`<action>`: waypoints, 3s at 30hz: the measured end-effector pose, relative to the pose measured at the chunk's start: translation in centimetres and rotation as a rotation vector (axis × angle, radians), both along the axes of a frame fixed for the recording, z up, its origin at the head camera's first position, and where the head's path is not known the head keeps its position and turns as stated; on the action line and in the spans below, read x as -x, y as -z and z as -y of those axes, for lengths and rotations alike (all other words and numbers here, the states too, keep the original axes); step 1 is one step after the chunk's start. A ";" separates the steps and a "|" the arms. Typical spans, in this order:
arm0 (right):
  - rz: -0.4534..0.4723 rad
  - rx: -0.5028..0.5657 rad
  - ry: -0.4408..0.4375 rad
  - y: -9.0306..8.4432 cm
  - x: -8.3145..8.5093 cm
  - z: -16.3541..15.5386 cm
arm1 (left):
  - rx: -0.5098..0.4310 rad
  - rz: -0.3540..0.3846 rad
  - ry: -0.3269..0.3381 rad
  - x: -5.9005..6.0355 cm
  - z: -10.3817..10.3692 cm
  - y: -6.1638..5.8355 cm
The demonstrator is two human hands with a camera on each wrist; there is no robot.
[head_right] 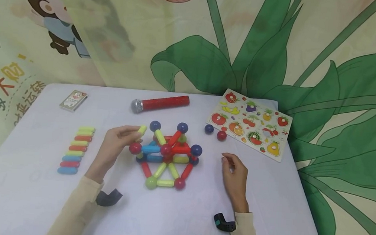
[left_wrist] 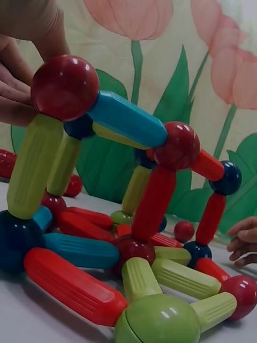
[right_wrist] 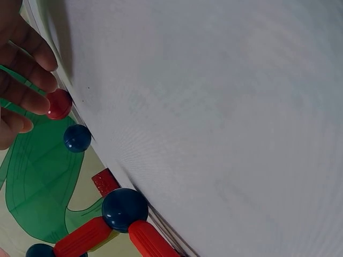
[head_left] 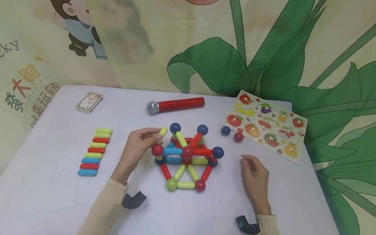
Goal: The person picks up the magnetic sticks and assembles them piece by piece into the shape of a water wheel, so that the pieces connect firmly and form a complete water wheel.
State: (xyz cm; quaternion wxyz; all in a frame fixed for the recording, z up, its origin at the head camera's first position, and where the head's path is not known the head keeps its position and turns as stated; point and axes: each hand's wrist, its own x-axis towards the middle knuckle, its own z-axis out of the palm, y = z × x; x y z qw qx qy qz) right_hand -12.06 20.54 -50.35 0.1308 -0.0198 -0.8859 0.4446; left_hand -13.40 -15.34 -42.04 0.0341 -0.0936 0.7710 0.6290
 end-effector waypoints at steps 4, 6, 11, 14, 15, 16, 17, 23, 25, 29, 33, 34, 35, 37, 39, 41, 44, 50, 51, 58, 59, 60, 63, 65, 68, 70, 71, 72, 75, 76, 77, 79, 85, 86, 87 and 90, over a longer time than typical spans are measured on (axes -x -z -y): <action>0.003 -0.003 0.004 0.1 0.0 0.0 | 0.001 0.061 0.010 0.3 -0.4 0.3; 0.003 -0.008 0.005 0.1 0.0 0.0 | 0.016 0.077 0.016 0.4 -0.5 0.3; -0.001 -0.007 0.000 0.1 0.1 0.0 | 0.061 0.090 0.036 0.6 -0.6 0.2; 0.006 0.000 0.000 0.0 0.0 0.0 | 0.091 0.093 0.063 0.6 -0.7 0.1; 0.009 0.000 0.001 0.0 0.0 0.0 | 0.099 0.094 0.072 0.6 -0.7 0.1; 0.012 -0.004 0.002 0.0 0.0 0.0 | 0.103 0.092 0.081 0.6 -0.8 0.1; 0.014 -0.005 0.002 0.0 0.0 -0.1 | 0.106 0.090 0.091 0.6 -0.8 0.0; 0.011 -0.001 0.000 0.1 0.0 -0.2 | 0.110 0.079 0.101 0.5 -1.0 0.1; 0.013 0.004 -0.002 0.1 0.0 -0.1 | 0.118 0.065 0.097 0.4 -0.7 0.4; 0.059 0.015 -0.038 0.0 0.0 0.1 | 0.128 0.048 0.084 -0.2 0.4 1.8; 0.149 -0.008 -0.151 -0.5 -0.3 1.2 | 0.122 0.064 0.148 -1.5 2.2 4.0; 0.161 -0.008 -0.189 -0.6 -0.4 1.6 | 0.126 0.065 0.175 -1.8 2.5 4.5; 0.175 -0.005 -0.226 -0.8 -0.5 2.1 | 0.125 0.062 0.207 -2.1 2.7 5.0; 0.189 0.004 -0.286 -0.9 -0.5 3.3 | 0.124 0.054 0.265 -2.5 3.0 5.7; 0.186 0.020 -0.319 -0.9 -0.5 4.3 | 0.137 0.033 0.292 -2.8 3.0 6.3; 0.178 0.041 -0.331 -0.9 -0.3 4.9 | 0.145 0.025 0.293 -3.1 2.8 6.5; 0.167 0.057 -0.320 -0.6 0.0 5.5 | 0.175 -0.003 0.268 -3.5 2.6 6.7; 0.163 0.094 -0.305 -0.3 0.7 5.7 | 0.231 -0.079 0.247 -4.4 1.7 6.9; 0.161 0.092 -0.306 -0.2 0.8 5.7 | 0.238 -0.088 0.243 -4.5 1.6 6.9; 0.131 0.041 -0.293 -0.4 1.4 5.6 | 0.254 -0.063 0.253 -5.4 1.7 6.3; 0.132 0.041 -0.291 -0.5 1.4 5.6 | 0.254 -0.066 0.250 -5.6 2.1 6.1; 0.135 0.041 -0.290 -0.5 1.3 5.5 | 0.264 -0.075 0.238 -5.9 2.8 5.8; 0.153 0.054 -0.292 -0.5 1.2 5.5 | 0.296 -0.140 0.146 -7.1 5.9 5.2; 0.160 0.060 -0.291 -0.5 1.1 5.5 | 0.281 -0.197 0.046 -8.2 8.5 4.8; 0.166 0.066 -0.294 -0.3 1.0 5.5 | 0.293 -0.215 -0.116 -10.3 12.5 4.6; 0.168 0.066 -0.299 -0.3 1.0 5.5 | 0.318 -0.164 -0.213 -11.7 14.8 4.7; 0.168 0.065 -0.300 -0.3 1.0 5.5 | 0.356 -0.122 -0.246 -12.4 15.7 4.8; 0.169 0.065 -0.301 -0.4 1.0 5.5 | 0.401 -0.076 -0.264 -13.0 16.6 5.0; 0.168 0.058 -0.299 -0.5 1.0 5.5 | 0.481 0.039 -0.262 -14.1 18.1 5.6; 0.166 0.056 -0.296 -0.5 1.0 5.5 | 0.512 0.061 -0.247 -14.2 18.4 5.7; 0.165 0.056 -0.296 -0.5 1.0 5.5 | 0.541 0.071 -0.227 -14.2 18.5 5.9; 0.166 0.058 -0.297 -0.5 1.1 5.5 | 0.563 0.079 -0.192 -14.0 18.6 6.0; 0.162 0.062 -0.306 -0.3 1.3 5.3 | 0.585 0.058 -0.137 -13.1 18.2 6.5; 0.159 0.060 -0.307 -0.3 1.3 5.3 | 0.592 0.033 -0.128 -13.0 18.1 6.6; 0.156 0.060 -0.307 -0.3 1.3 5.3 | 0.600 0.007 -0.119 -12.9 17.9 6.8; 0.156 0.069 -0.306 -0.3 1.2 5.3 | 0.630 -0.069 -0.099 -12.7 17.5 7.2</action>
